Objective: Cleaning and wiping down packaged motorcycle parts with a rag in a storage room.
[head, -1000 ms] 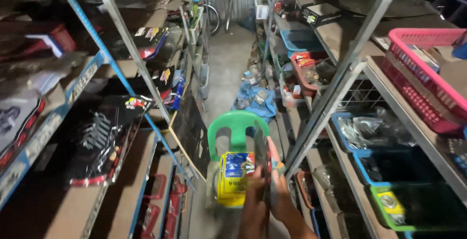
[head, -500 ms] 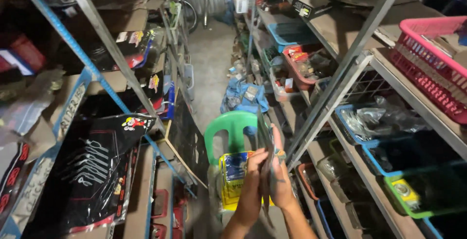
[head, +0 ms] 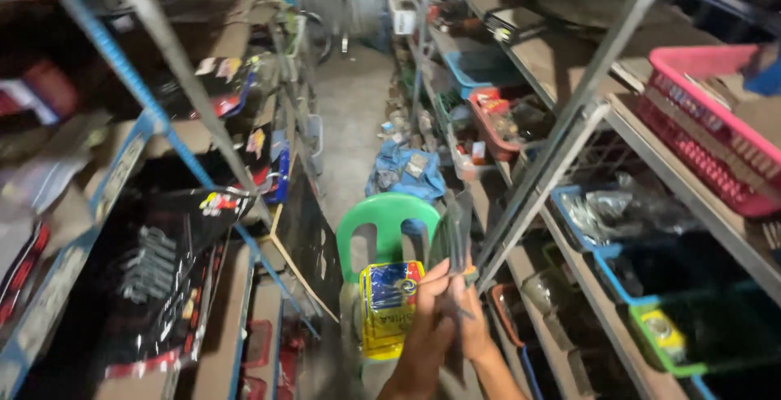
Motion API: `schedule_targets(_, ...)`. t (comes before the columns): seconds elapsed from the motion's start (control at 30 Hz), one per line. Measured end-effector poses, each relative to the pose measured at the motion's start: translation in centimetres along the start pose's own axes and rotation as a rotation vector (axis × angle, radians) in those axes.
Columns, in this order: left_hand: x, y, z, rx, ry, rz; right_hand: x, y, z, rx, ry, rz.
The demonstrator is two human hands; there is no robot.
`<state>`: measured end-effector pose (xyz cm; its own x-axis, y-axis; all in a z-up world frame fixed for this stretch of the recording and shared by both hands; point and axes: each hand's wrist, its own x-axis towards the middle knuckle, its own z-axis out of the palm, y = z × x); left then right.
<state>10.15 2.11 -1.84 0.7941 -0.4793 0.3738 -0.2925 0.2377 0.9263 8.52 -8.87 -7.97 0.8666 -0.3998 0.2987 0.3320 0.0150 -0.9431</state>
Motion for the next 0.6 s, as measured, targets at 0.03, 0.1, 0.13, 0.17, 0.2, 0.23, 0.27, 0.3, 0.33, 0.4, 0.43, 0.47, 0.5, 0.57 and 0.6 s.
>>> schedule_targets(0.03,-0.4,-0.1,0.2,-0.084,0.061,-0.054,-0.1,0.9,-0.6,0.088,0.052,0.077)
schedule_targets(0.1,-0.6,-0.5,0.1,-0.208,0.161,-0.121,0.3,-2.0,1.8,-0.307,0.009,-0.229)
schedule_targets(0.13,-1.2,-0.7,0.1,-0.335,0.233,-0.206,-0.2,-3.4,3.0,-0.695,0.003,-0.529)
schedule_targets(0.17,-1.9,-0.8,0.5,-0.331,0.253,-0.203,-1.9,-5.6,2.5,-0.685,-0.015,-0.532)
schedule_targets(0.2,-2.7,-1.0,0.9,-0.457,0.321,-0.287,-3.9,-7.7,2.1,-0.474,-0.183,-0.398)
schedule_targets(0.23,-3.5,-1.2,1.2,-0.585,0.390,-0.370,-5.8,-9.7,1.6,-0.262,-0.345,-0.261)
schedule_targets(0.27,-4.5,-1.1,2.6,-0.578,0.407,-0.372,-5.7,-10.3,1.4,-0.251,-0.357,-0.254)
schedule_targets(0.3,-5.5,-1.0,3.9,-0.382,0.242,-0.192,-5.7,-11.0,1.3,0.037,-0.283,-0.125)
schedule_targets(0.33,-6.3,-0.8,5.1,-0.182,0.080,-0.013,-5.4,-11.7,1.2,0.320,-0.205,0.006)
schedule_targets(0.4,-8.2,1.8,8.0,-0.156,0.099,0.080,-5.4,-10.6,-1.0,0.397,-0.300,-0.001)
schedule_targets(0.43,-9.1,3.1,9.4,-0.136,0.101,0.176,-5.4,-10.0,-1.9,0.466,-0.382,-0.017)
schedule_targets(0.47,-5.3,-8.3,8.9,-0.125,0.119,0.182,-5.1,-9.4,-2.8,0.474,-0.402,-0.014)
schedule_targets(0.5,-4.4,-19.4,7.7,-0.364,0.174,0.058,-4.9,-8.8,-3.4,0.576,-0.520,-0.044)
schedule_targets(0.57,-5.8,-20.2,7.7,-0.601,0.253,-0.053,-6.1,-10.2,-2.5,0.684,-0.662,-0.062)
schedule_targets(0.6,-7.5,-9.4,7.9,-0.664,0.478,-0.196,-7.9,-12.3,-0.9,0.356,-0.493,0.026)
